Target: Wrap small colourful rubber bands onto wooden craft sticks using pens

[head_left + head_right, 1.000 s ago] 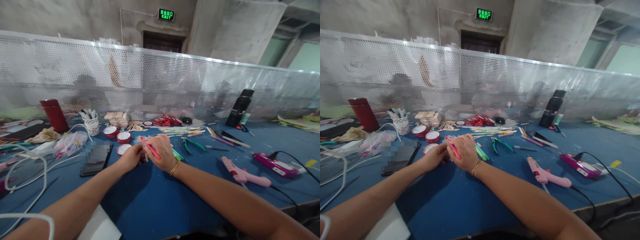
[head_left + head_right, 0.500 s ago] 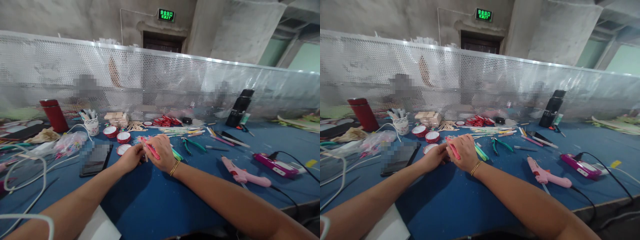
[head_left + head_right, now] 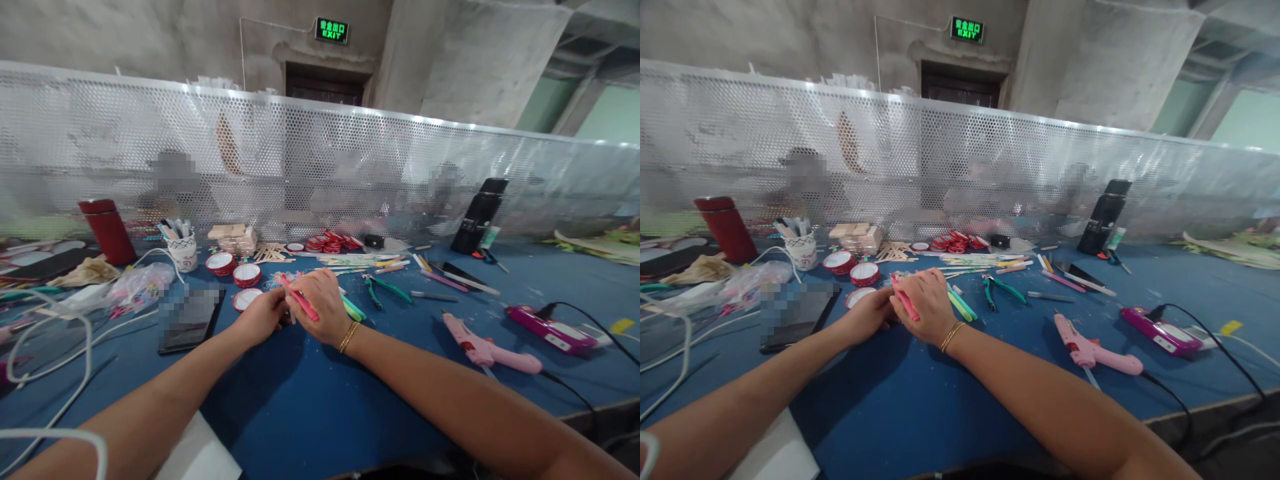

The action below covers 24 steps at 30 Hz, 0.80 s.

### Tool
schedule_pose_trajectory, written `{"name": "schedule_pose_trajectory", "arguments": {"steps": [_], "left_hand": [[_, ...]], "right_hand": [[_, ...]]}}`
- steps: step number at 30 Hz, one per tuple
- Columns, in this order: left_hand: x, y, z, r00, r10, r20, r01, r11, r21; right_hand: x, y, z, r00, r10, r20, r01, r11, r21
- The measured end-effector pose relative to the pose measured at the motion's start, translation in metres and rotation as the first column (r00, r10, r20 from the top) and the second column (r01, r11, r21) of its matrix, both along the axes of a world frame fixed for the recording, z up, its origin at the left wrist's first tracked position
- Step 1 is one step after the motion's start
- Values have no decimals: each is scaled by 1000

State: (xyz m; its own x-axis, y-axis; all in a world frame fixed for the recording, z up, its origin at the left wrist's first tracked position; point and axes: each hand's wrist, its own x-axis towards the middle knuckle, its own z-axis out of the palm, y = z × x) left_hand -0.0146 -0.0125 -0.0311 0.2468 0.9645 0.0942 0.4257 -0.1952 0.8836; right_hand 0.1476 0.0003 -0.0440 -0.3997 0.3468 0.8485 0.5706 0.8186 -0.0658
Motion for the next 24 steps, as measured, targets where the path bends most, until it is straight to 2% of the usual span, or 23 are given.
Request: {"name": "schedule_pose_trajectory", "arguments": {"steps": [12, 18, 24], "left_hand": [[0, 1, -1, 1000, -5, -6, 5, 1000, -6], [-1, 1, -1, 1000, -15, -15, 15, 1000, 1], [-1, 1, -1, 1000, -15, 2, 15, 1000, -6]], "right_hand": [[0, -1, 1, 1000, 13, 0, -13, 1000, 10], [0, -1, 4, 999, -33, -29, 33, 999, 14], [0, -1, 2, 1000, 18, -9, -18, 999, 27]]}}
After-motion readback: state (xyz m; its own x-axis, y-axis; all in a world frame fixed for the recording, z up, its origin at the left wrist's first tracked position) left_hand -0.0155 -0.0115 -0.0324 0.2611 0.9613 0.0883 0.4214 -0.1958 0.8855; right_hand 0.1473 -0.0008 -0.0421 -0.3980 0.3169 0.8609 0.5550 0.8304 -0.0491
